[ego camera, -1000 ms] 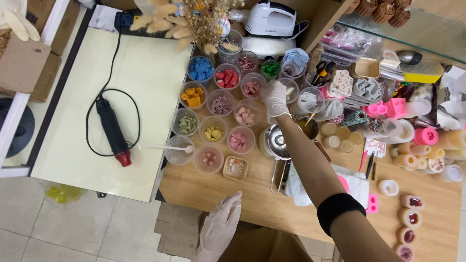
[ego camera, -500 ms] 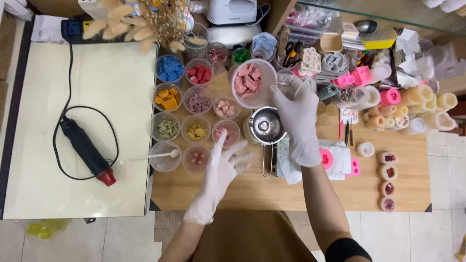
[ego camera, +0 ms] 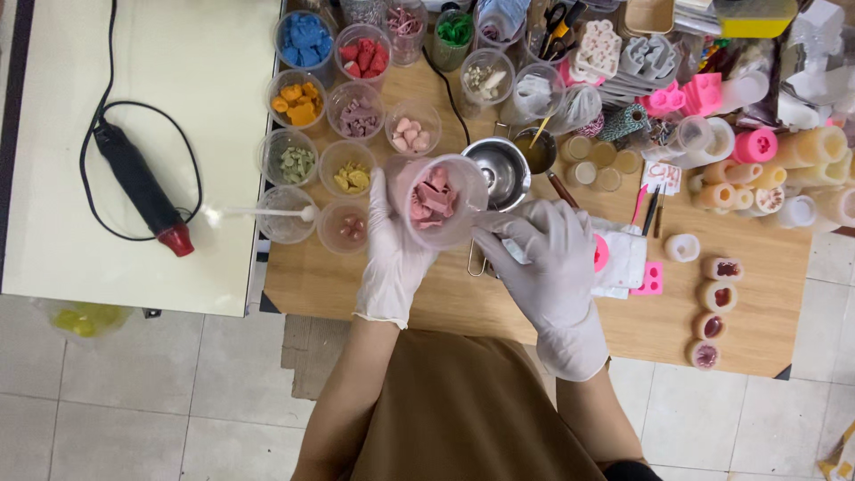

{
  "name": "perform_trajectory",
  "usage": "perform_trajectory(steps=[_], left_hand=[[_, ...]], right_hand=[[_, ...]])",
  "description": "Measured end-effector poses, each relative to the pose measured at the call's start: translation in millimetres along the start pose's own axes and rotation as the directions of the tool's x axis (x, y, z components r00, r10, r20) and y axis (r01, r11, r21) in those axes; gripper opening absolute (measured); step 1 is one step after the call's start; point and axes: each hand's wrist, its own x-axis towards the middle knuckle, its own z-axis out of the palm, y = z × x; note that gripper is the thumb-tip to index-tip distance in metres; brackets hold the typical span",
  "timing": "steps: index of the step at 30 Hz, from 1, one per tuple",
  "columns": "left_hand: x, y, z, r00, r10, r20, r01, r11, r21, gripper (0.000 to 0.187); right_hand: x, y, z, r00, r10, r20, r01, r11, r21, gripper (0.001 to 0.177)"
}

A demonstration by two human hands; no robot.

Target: The person uses a spoon to transfer wax into various silicone molds and then picks pieces of solid pink wax out of a plastic cup to place them into a metal melting pot.

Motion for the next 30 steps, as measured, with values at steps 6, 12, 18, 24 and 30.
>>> perform_trajectory(steps=[6, 12, 18, 24, 30], left_hand=[[-9.9, -17.0, -1.7, 0.958, 0.254, -0.134, -0.198, 0.922, 0.333, 0.057], [-13.0, -22.0, -5.4, 0.984, 0.112, -0.137, -0.090, 0.983, 0.157, 0.055], [-22.8, -28.8, 9.2, 0.993, 0.005, -0.117, 0.015, 0.986, 0.169, 0.058], [-25.8, -31.9, 7.1, 0.992, -0.082, -0.095, 0.087, 0.995, 0.043, 0.064], [-38.1, -26.5, -12.7, 0.987, -0.152, -0.059, 0.153, 0.988, 0.007, 0.059]], right_hand=[[15.2, 7.1, 4.2, 0.956, -0.209, 0.206, 0.221, 0.975, -0.037, 0.024], [11.5, 8.7, 4.8, 0.964, -0.197, 0.176, 0.206, 0.978, -0.035, 0.025], [5.4, 24.7, -3.1, 0.964, -0.182, 0.195, 0.186, 0.983, -0.001, 0.029], [-5.9, 24.8, -0.3, 0.967, -0.186, 0.172, 0.195, 0.980, -0.040, 0.025], [-11.1, 9.8, -5.0, 0.972, -0.188, 0.138, 0.184, 0.982, 0.045, 0.035]])
